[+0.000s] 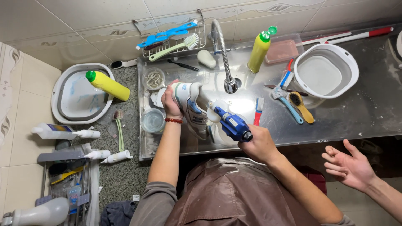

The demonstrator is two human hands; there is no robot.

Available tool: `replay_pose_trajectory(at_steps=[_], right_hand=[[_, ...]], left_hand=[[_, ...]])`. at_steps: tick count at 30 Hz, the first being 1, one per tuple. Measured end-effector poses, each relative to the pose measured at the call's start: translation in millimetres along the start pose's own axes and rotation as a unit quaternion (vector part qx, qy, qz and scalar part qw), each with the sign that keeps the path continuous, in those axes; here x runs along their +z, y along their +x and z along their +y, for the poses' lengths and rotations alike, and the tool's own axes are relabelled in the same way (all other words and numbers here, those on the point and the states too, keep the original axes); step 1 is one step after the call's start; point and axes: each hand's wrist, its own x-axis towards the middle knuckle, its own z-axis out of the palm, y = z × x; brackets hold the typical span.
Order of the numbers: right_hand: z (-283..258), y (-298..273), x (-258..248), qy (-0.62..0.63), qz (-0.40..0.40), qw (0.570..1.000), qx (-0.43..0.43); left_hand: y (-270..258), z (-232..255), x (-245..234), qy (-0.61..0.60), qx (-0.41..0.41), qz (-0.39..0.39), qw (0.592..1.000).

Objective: The person rinses a white and blue sneaker under a running tap in a sink, scrubbing it by hand. They then use a blue air blower tool to dry the shoe, directing the airflow into the interior and over the exterior surfaces.

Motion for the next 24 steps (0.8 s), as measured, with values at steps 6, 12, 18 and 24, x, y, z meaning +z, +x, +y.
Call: replay_pose_trajectory(at_steps=[6, 12, 18, 24], right_hand=[[3, -4, 5, -0.02, -0.002, 1.0, -0.001], [2, -6, 3, -0.011, 0.018, 1.0, -0.011], [9, -13, 6, -0.023, 0.014, 0.999, -0.022], [4, -18, 7, -0.025, 0.008, 1.0, -0.002]], left_hand=[[2, -2, -1, -0.009, -0.017, 0.023, 1.0], [5, -12, -7, -0.016, -0.026, 0.018, 0.999], [6, -4, -5, -0.019, -0.045, 0.037, 0.998], [9, -5, -16, -0.017, -0.046, 0.038, 0.998]])
